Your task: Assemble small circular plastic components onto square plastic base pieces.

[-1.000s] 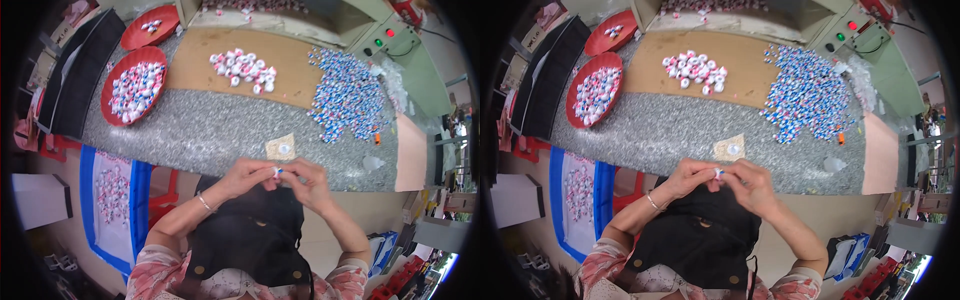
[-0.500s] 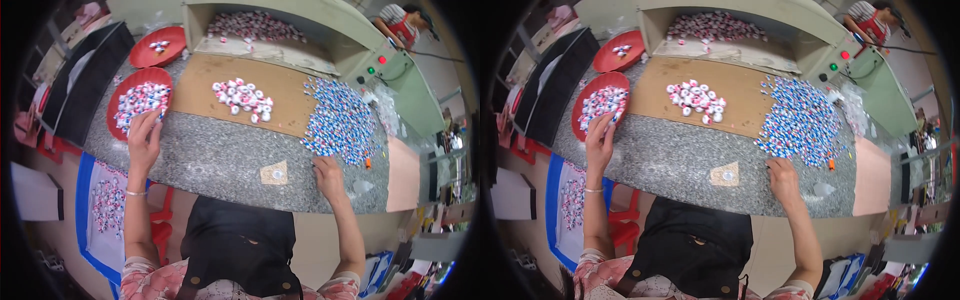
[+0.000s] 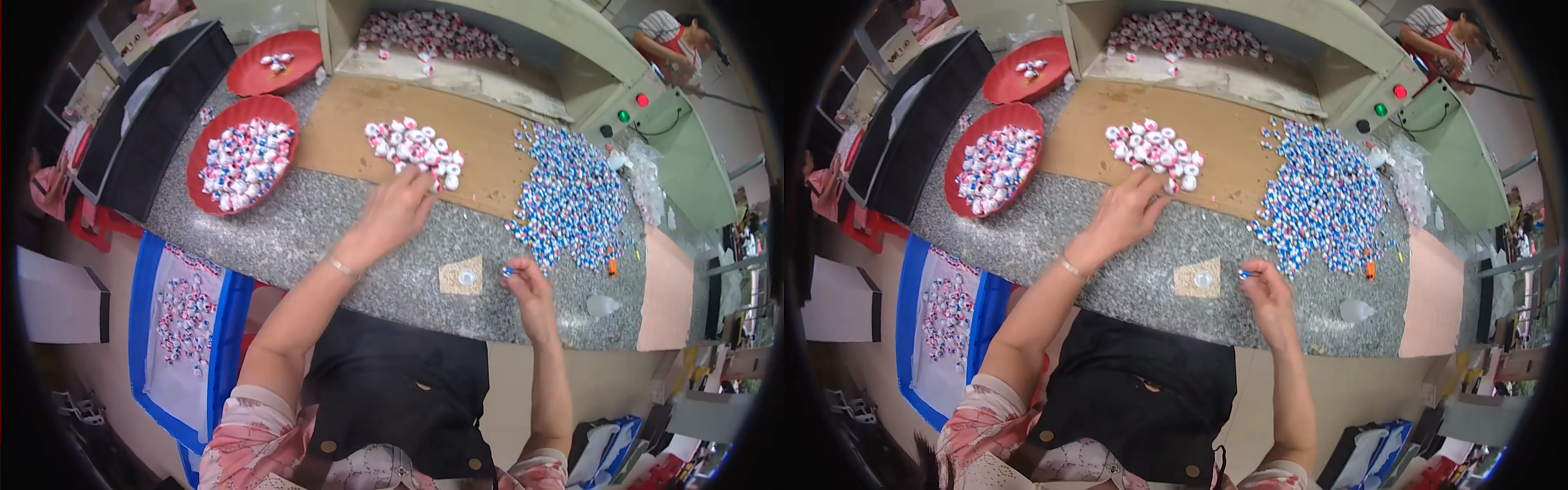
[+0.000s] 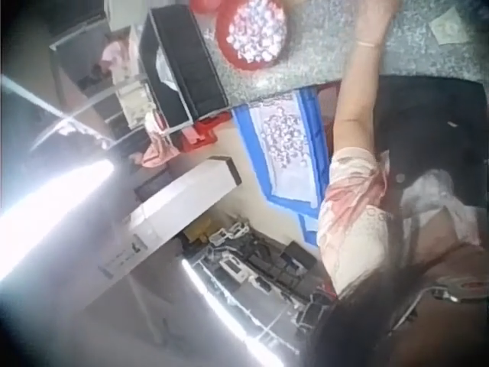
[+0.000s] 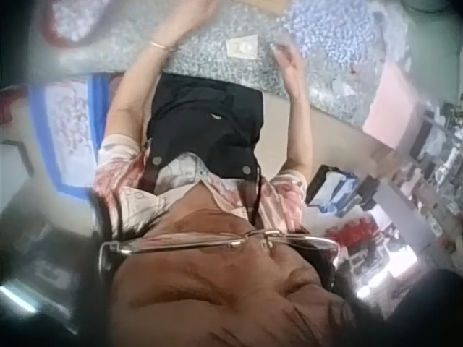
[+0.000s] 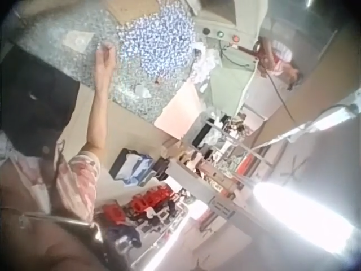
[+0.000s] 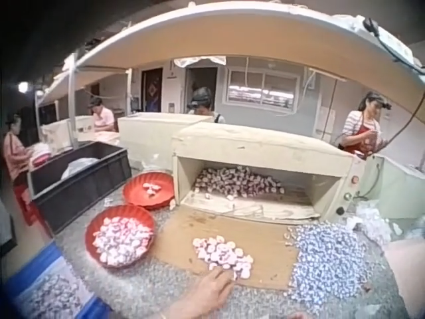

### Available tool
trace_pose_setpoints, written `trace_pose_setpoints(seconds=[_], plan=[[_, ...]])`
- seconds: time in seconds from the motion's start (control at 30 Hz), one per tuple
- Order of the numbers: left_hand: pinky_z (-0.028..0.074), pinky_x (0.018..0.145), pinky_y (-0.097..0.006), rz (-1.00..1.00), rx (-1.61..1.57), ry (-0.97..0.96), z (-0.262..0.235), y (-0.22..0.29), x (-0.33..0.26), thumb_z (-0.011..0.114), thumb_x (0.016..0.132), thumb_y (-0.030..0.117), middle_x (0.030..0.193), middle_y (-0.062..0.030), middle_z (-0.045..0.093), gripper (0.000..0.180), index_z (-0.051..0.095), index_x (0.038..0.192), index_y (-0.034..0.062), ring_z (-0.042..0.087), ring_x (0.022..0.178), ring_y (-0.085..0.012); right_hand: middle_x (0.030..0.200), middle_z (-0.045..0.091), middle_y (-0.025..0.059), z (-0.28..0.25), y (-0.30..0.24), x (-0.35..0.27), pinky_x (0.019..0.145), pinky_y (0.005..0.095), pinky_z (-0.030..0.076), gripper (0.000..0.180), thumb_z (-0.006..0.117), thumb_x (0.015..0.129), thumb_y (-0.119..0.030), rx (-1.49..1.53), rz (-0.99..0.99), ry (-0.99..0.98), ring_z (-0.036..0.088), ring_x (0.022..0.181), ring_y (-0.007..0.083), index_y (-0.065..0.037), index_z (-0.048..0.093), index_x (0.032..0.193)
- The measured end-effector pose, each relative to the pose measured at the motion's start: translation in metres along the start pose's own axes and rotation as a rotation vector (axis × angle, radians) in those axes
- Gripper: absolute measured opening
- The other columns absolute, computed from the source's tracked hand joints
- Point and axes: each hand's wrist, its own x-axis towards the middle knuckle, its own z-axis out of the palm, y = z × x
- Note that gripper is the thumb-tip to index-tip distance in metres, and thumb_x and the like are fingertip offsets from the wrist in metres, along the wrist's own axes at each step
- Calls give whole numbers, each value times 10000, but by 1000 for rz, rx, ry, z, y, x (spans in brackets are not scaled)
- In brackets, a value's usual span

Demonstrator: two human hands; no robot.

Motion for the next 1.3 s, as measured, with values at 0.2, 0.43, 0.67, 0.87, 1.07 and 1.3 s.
trace_pose_setpoints(seconds=[0.2,0.43,0.67,0.87,1.07,1.3], plan=[[507,680,-469,-17,134,-53,33,-14,16,655,841,105,899,-145,590,178,559,986,65,623,825,-365,1027,646,56,17,3,-26,845,245,482,210,583,944,-4,-102,-34,49,601,978,112,-33,523,1144],[552,735,-326,-493,-928,-299,-5,16,-35,615,933,65,1032,-86,658,138,587,1051,1,666,909,-178,910,645,90,10,1,-23,730,300,522,129,652,880,2,-833,-669,98,674,807,240,-40,627,1000],[569,852,-298,-697,-1383,-314,-32,26,-113,631,907,-13,1136,-130,641,266,621,1172,-34,675,971,-182,900,653,129,0,-6,-26,630,369,521,147,687,838,2,-908,-572,33,665,727,290,-27,657,979],[556,879,-300,-697,-1537,-324,-29,34,-118,629,895,-38,1149,-117,637,322,612,1216,-21,666,994,-185,891,666,141,18,-37,-18,651,402,547,123,675,825,13,-807,-391,-74,667,768,340,-14,672,945],[536,917,-289,-637,-1491,-296,-26,40,-106,614,916,-35,1168,-96,628,349,581,1262,-7,646,1023,-163,824,647,139,46,-35,3,614,414,521,109,677,804,27,-945,-609,-112,658,728,336,-9,685,907],[527,916,-269,-526,-1422,-225,-21,34,-114,616,919,-40,1161,-63,616,340,567,1254,-6,629,1029,-131,804,612,141,46,-33,11,614,429,513,85,647,804,27,-1046,-662,-194,638,722,343,-9,652,880]])
